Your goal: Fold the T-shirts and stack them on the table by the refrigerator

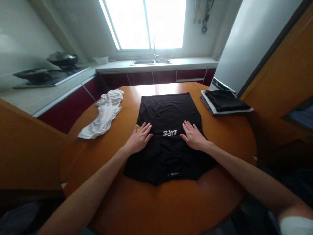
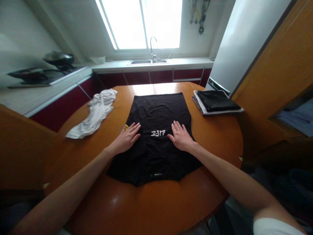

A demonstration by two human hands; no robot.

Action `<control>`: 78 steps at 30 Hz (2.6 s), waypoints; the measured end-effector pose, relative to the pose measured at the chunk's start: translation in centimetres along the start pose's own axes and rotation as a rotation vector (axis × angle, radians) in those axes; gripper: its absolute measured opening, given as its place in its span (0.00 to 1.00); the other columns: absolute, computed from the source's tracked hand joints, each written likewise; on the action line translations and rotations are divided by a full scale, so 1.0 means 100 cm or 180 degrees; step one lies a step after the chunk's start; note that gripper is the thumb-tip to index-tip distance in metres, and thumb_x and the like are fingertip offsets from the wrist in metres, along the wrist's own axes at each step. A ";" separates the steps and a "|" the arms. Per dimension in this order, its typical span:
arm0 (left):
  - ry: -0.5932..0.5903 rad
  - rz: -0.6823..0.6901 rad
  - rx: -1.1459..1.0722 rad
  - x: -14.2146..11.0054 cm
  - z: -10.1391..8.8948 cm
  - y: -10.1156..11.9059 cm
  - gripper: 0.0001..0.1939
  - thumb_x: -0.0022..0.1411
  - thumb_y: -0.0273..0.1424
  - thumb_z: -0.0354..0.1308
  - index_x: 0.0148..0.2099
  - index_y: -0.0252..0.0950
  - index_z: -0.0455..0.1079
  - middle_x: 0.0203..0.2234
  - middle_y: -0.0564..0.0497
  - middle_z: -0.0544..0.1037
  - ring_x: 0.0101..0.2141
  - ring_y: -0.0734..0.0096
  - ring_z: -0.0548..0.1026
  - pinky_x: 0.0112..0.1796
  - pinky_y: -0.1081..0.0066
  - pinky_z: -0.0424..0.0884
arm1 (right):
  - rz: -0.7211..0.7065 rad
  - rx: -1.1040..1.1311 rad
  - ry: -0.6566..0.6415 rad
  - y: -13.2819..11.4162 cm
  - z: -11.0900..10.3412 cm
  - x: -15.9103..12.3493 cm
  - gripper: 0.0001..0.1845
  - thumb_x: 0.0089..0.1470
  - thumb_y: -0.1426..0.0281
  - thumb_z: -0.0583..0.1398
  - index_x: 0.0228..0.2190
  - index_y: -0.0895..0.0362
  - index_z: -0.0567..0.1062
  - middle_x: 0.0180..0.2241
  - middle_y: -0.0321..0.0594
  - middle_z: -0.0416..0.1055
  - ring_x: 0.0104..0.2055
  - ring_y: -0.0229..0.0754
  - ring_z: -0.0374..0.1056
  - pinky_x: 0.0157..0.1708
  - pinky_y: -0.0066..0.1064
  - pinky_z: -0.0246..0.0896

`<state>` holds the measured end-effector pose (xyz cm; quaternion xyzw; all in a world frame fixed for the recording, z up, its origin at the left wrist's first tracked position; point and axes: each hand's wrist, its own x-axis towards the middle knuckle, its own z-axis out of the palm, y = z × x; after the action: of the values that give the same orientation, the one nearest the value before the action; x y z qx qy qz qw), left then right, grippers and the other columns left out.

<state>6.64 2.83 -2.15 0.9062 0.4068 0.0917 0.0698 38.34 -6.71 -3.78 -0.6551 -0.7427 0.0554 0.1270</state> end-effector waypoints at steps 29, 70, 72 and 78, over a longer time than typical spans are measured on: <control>0.1246 -0.0755 -0.0678 0.002 -0.011 -0.071 0.22 0.67 0.31 0.44 0.55 0.35 0.76 0.62 0.44 0.70 0.65 0.57 0.64 0.65 0.55 0.58 | 0.1202 0.0368 0.0045 0.094 -0.020 0.022 0.37 0.68 0.50 0.41 0.67 0.60 0.60 0.72 0.49 0.46 0.74 0.53 0.39 0.68 0.62 0.33; 0.1224 -0.0328 -0.0751 0.007 -0.006 -0.040 0.21 0.66 0.35 0.48 0.54 0.33 0.74 0.59 0.42 0.73 0.62 0.56 0.67 0.64 0.53 0.62 | 0.1217 0.0283 0.1445 0.131 -0.012 0.036 0.25 0.60 0.61 0.56 0.53 0.64 0.75 0.55 0.58 0.72 0.58 0.56 0.66 0.61 0.46 0.58; 0.1281 -0.0414 -0.0770 0.006 -0.010 -0.041 0.20 0.66 0.34 0.48 0.53 0.33 0.74 0.59 0.42 0.74 0.62 0.57 0.68 0.64 0.54 0.62 | 0.1031 0.0407 0.1593 0.127 -0.012 0.036 0.25 0.62 0.61 0.53 0.52 0.64 0.75 0.54 0.58 0.72 0.59 0.55 0.65 0.62 0.47 0.57; 0.1292 -0.0315 -0.0822 0.000 -0.018 -0.021 0.20 0.67 0.33 0.47 0.53 0.34 0.75 0.58 0.44 0.75 0.62 0.59 0.69 0.65 0.56 0.62 | 0.0430 0.0653 0.1543 0.096 -0.022 0.031 0.26 0.62 0.66 0.50 0.56 0.63 0.74 0.61 0.54 0.67 0.66 0.52 0.58 0.67 0.48 0.50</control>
<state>4.76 4.32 -0.83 0.8318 0.4412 0.3197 0.1063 47.77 -2.54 -3.65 -0.6810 -0.6358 -0.0196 0.3628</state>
